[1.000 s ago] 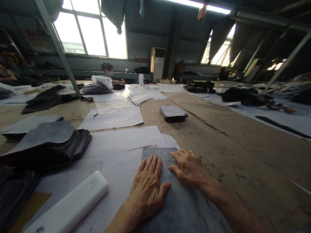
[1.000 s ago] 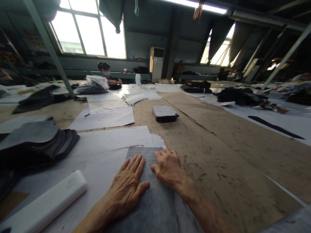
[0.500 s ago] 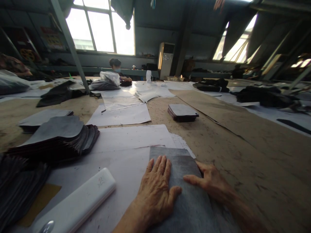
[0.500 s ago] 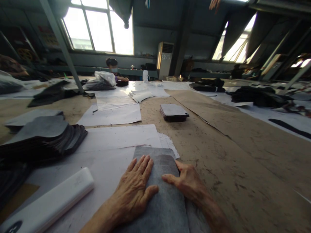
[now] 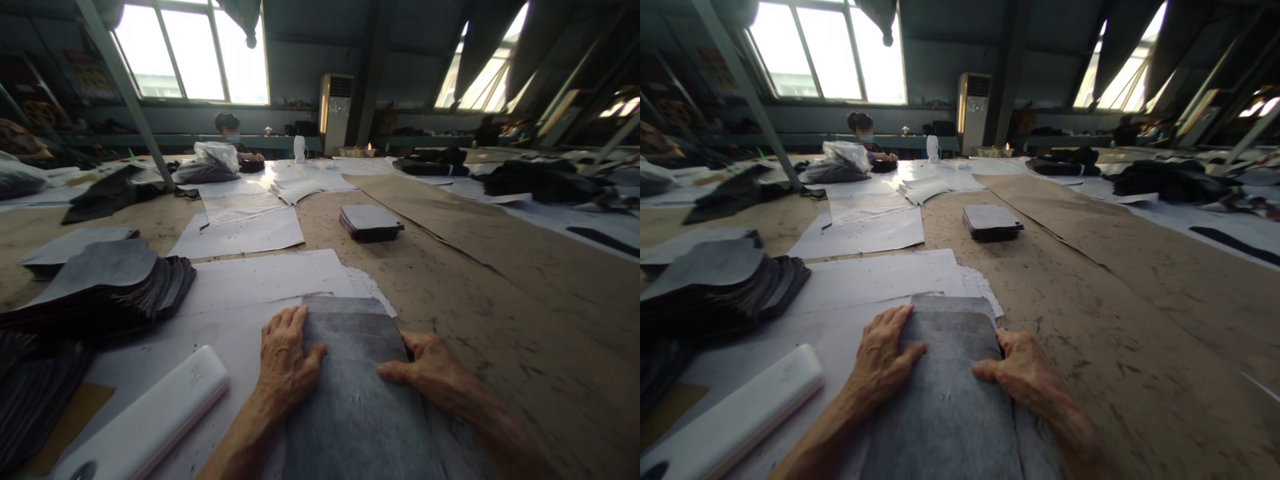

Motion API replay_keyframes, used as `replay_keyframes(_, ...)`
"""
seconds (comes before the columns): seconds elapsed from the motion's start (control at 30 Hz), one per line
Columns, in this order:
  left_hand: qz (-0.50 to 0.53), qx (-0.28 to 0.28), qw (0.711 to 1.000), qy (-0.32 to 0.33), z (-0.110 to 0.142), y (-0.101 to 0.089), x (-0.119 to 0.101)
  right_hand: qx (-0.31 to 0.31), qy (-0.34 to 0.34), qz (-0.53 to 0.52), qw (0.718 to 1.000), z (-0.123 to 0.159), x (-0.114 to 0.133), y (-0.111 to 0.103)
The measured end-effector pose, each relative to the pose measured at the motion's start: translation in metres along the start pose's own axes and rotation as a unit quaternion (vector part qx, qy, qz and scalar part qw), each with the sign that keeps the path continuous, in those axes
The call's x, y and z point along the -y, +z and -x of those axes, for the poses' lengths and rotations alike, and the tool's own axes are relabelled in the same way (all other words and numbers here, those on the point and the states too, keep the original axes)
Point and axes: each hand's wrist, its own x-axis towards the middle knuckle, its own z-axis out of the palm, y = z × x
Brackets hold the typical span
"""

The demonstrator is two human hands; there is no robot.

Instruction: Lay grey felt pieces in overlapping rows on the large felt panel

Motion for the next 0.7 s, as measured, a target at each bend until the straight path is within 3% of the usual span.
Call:
replay_keyframes(0.33,0.103,-0.018,0.993,-0.049,-0.009,-0.002,0.007,0.033,-0.015,-0.075,0.997,0.0,0.0,0.002)
replay_keyframes(0.5,0.136,-0.023,0.987,-0.082,-0.012,-0.007,0.007,-0.016,-0.008,0.007,1.0,-0.001,0.001,0.0)
replay_keyframes(0.7,0.075,0.014,0.994,-0.083,-0.007,-0.013,0.01,-0.059,-0.017,0.108,0.992,-0.001,0.005,0.0)
